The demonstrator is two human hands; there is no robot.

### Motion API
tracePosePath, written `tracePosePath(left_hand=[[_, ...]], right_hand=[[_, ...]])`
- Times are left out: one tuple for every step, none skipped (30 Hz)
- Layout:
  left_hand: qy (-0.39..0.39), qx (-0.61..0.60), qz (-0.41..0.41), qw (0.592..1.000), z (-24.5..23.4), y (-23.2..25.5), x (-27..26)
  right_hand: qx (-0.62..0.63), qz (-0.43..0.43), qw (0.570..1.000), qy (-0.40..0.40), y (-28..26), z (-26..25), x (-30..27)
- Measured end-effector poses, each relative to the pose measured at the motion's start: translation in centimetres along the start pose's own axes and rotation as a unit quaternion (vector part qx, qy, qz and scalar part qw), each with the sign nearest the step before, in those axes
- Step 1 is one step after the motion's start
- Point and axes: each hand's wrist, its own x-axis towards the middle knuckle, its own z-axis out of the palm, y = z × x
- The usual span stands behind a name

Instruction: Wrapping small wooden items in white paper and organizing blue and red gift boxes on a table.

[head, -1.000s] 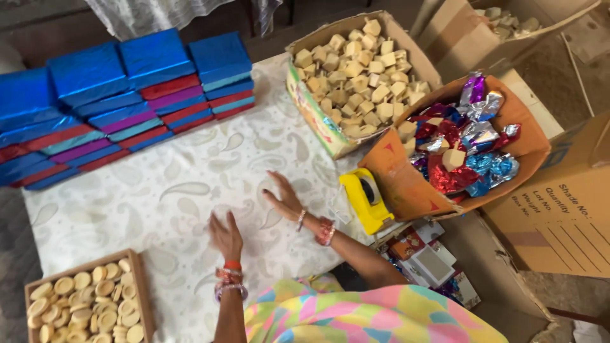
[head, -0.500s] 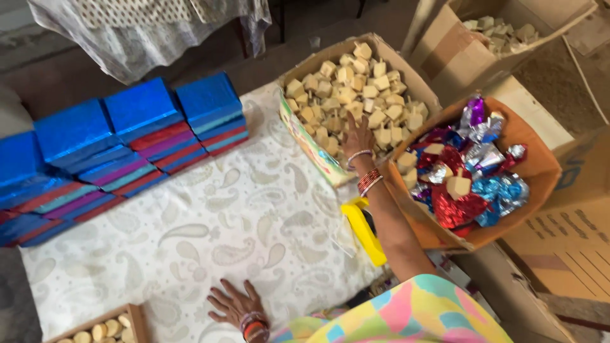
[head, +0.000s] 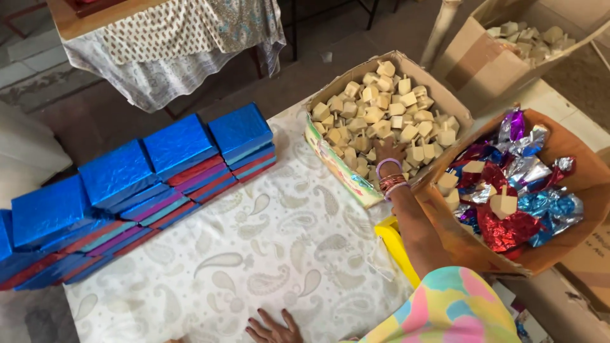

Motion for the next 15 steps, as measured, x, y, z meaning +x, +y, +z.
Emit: tracePosePath(left_hand=[[-0.001, 0.0, 0.004, 1.0, 0.1, 0.0, 0.2], [-0.007, 0.013, -0.006, 1.0, 0.0, 0.0, 0.2], [-0.014, 0.026, -0.017, 0.999, -0.1, -0.1, 0.1], [-0.015, 0.026, -0.014, 0.999, 0.1, -0.1, 0.1], [-0.046, 0.056, -0.021, 0.997, 0.2, -0.1, 0.0], [-0.077, 0.088, -0.026, 0.993, 0.2, -0.3, -0.1], [-0.079, 0.088, -0.023, 0.993, 0.1, -0.2, -0.2], [-0.085, 0.1, -0.032, 0.991, -0.1, -0.2, -0.2], [-0.09, 0.111, -0.042, 0.989, -0.2, -0.1, -0.2], [-0.09, 0.109, -0.038, 0.989, 0.1, -0.4, -0.3], [-0.087, 0.107, -0.031, 0.99, 0.3, -0.6, -0.5], [-0.084, 0.104, -0.023, 0.991, 0.7, -0.7, -0.4], [-0.083, 0.101, -0.018, 0.991, 1.0, -0.7, 0.0], [-0.051, 0.09, 0.003, 0.995, 0.9, -0.9, -0.2], [-0.019, 0.079, 0.024, 0.996, 0.9, -1.0, -0.3]], right_hand=[[0.002, 0.004, 1.0, -0.001, 0.1, -0.3, -0.5], [0.013, -0.027, 0.999, 0.035, 0.1, -0.5, -1.0], [0.023, -0.057, 0.995, 0.072, 0.1, -0.7, -1.6], [0.023, -0.055, 0.996, 0.071, 0.0, -1.2, -1.8], [0.036, -0.064, 0.994, 0.084, -0.1, -1.8, -2.0], [0.049, -0.072, 0.992, 0.096, -0.1, -2.3, -2.4], [0.049, -0.069, 0.992, 0.093, -0.1, -2.4, -2.5], [0.063, -0.064, 0.992, 0.089, -0.1, -2.5, -2.6], [0.076, -0.059, 0.992, 0.085, -0.1, -2.7, -2.8], [0.077, -0.055, 0.992, 0.087, 0.1, -2.6, -2.6], [0.109, -0.043, 0.989, 0.09, 0.3, -2.5, -2.4], [0.142, -0.029, 0.985, 0.093, 0.5, -2.6, -2.1], [0.143, -0.024, 0.985, 0.097, 0.1, -3.6, -2.2], [0.15, -0.029, 0.978, 0.142, -0.1, -4.2, -2.7], [0.156, -0.034, 0.97, 0.186, -0.3, -4.9, -3.2]])
